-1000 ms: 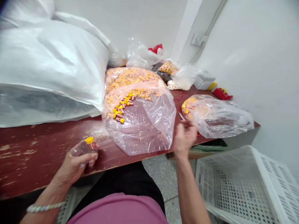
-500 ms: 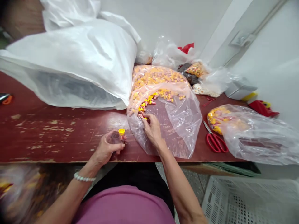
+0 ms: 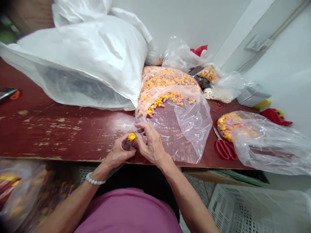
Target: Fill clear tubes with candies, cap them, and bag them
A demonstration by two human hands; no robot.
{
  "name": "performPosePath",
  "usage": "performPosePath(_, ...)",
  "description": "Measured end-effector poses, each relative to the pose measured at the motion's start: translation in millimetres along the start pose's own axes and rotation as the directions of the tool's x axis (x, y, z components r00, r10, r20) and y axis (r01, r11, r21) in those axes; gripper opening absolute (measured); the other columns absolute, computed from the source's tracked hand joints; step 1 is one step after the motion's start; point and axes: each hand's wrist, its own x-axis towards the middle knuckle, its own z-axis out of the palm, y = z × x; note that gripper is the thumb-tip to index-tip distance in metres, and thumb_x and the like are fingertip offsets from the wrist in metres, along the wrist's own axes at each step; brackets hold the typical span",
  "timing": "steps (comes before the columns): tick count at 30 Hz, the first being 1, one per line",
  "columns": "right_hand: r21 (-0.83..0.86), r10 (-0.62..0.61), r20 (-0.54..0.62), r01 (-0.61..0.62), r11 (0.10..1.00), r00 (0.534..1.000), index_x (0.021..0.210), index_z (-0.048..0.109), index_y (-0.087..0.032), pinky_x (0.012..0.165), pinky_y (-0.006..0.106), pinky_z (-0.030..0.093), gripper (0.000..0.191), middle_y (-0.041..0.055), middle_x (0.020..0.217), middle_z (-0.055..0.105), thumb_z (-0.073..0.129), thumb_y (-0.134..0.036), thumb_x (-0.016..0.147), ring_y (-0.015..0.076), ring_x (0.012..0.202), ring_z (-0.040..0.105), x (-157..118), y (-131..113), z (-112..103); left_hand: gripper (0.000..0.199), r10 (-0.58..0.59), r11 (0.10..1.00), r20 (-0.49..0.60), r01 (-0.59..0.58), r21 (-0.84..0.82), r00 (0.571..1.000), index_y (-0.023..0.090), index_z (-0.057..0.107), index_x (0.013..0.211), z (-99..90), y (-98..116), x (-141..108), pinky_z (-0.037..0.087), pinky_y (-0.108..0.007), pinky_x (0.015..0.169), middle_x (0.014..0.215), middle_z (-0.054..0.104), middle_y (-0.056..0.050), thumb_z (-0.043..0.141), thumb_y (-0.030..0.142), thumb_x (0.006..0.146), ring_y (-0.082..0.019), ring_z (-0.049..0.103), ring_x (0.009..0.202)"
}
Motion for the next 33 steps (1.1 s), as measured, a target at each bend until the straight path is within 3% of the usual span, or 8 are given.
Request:
performPosePath(6, -0.2, -0.069, 0.166, 0.102, 0.974, 0.984, 0.103, 0.061, -0.025, 0.086, 0.04, 0.044, 0.039, 0.0072, 0.107, 0.055, 0.044, -0.005, 0.075, 0.0217, 0.099, 0.05, -12.5, -2.7, 6.1, 0.037, 0.134, 0.979, 0.077, -0.144, 0.144, 0.988, 0.016, 0.062, 0.091, -2.4, -4.1, 3.9, 0.042, -0.022, 0.064, 0.078, 0.061, 0.0, 0.06, 0.005, 0.056, -0.014, 0.055, 0.07)
performPosePath(9, -0.139, -0.073, 0.17, 0.098, 0.985, 0.983, 0.097, 0.064, -0.023, 0.088, 0.037, 0.044, 0.035, 0.0071, 0.11, 0.055, 0.044, -0.005, 0.075, 0.0203, 0.102, 0.051, -6.7, 8.2, 2.9, 0.032, 0.125, 0.985, 0.064, -0.132, 0.11, 0.99, 0.016, 0.061, 0.084, -2.6, -6.2, 5.5, 0.042, -0.021, 0.064, 0.075, 0.06, 0.001, 0.06, 0.004, 0.055, -0.013, 0.055, 0.069)
performPosePath(14, -0.241, 0.166, -0.18, -0.207, 0.948, 0.969, 0.092, 0.061, -0.017, 0.083, 0.031, 0.045, 0.024, 0.0077, 0.093, 0.059, 0.04, -0.012, 0.083, 0.0181, 0.091, 0.056, 39.4, 69.9, 2.6, 0.028, 0.04, 0.999, 0.03, -0.04, 0.019, 0.999, 0.015, 0.057, 0.081, -4.2, -4.0, 7.7, 0.041, -0.02, 0.057, 0.072, 0.06, 0.002, 0.063, 0.006, 0.055, -0.011, 0.053, 0.062)
performPosePath(19, -0.632, 0.324, 0.03, -0.233, 0.739, 0.946, 0.111, 0.057, -0.018, 0.078, 0.032, 0.046, 0.028, 0.0137, 0.112, 0.054, 0.043, -0.021, 0.087, 0.0239, 0.098, 0.055, 81.2, 104.2, 17.6, 0.029, 0.022, 0.998, 0.041, -0.024, 0.059, 0.999, 0.015, 0.057, 0.084, -5.1, -5.0, 9.6, 0.041, -0.02, 0.055, 0.075, 0.062, 0.0, 0.063, 0.008, 0.056, -0.011, 0.054, 0.063)
performPosePath(23, -0.699, 0.39, 0.054, -0.244, 0.672, 0.919, 0.116, 0.052, -0.018, 0.075, 0.032, 0.045, 0.03, 0.0142, 0.11, 0.055, 0.036, -0.02, 0.09, 0.0239, 0.095, 0.058, 78.5, 107.8, 13.2, 0.03, 0.063, 0.996, 0.061, -0.067, 0.055, 0.996, 0.015, 0.056, 0.086, -6.3, -12.3, 11.4, 0.042, -0.021, 0.062, 0.077, 0.06, 0.001, 0.062, 0.009, 0.057, -0.012, 0.056, 0.069)
performPosePath(28, -0.583, 0.407, -0.054, -0.359, 0.729, 0.912, 0.109, 0.05, -0.014, 0.078, 0.031, 0.045, 0.024, 0.0114, 0.101, 0.062, 0.041, -0.024, 0.089, 0.0209, 0.092, 0.06, 48.8, 106.7, -11.6, 0.027, 0.081, 0.993, 0.079, -0.087, 0.075, 0.994, 0.016, 0.054, 0.083, -6.3, -15.4, 12.2, 0.04, -0.02, 0.06, 0.074, 0.057, 0.003, 0.061, 0.008, 0.059, -0.01, 0.053, 0.067)
performPosePath(31, -0.177, 0.41, -0.173, -0.438, 0.882, 0.896, 0.109, 0.047, -0.018, 0.071, 0.027, 0.046, 0.028, 0.0051, 0.093, 0.063, 0.043, -0.037, 0.09, 0.0157, 0.081, 0.06, 28.9, 83.0, -16.3, 0.025, 0.09, 0.993, 0.09, -0.096, 0.068, 0.992, 0.016, 0.053, 0.081, -5.0, -14.8, 12.4, 0.04, -0.02, 0.061, 0.073, 0.056, 0.003, 0.061, 0.008, 0.059, -0.01, 0.052, 0.066)
performPosePath(33, 0.167, 0.405, -0.173, -0.378, 0.911, 0.898, 0.108, 0.048, -0.021, 0.068, 0.025, 0.046, 0.029, 0.0016, 0.092, 0.062, 0.049, -0.041, 0.087, 0.0133, 0.076, 0.059, 17.6, 58.7, -10.3, 0.027, 0.107, 0.99, 0.093, -0.114, 0.077, 0.99, 0.015, 0.055, 0.083, -4.1, -14.6, 12.2, 0.041, -0.02, 0.064, 0.074, 0.057, 0.003, 0.061, 0.007, 0.058, -0.011, 0.053, 0.068)
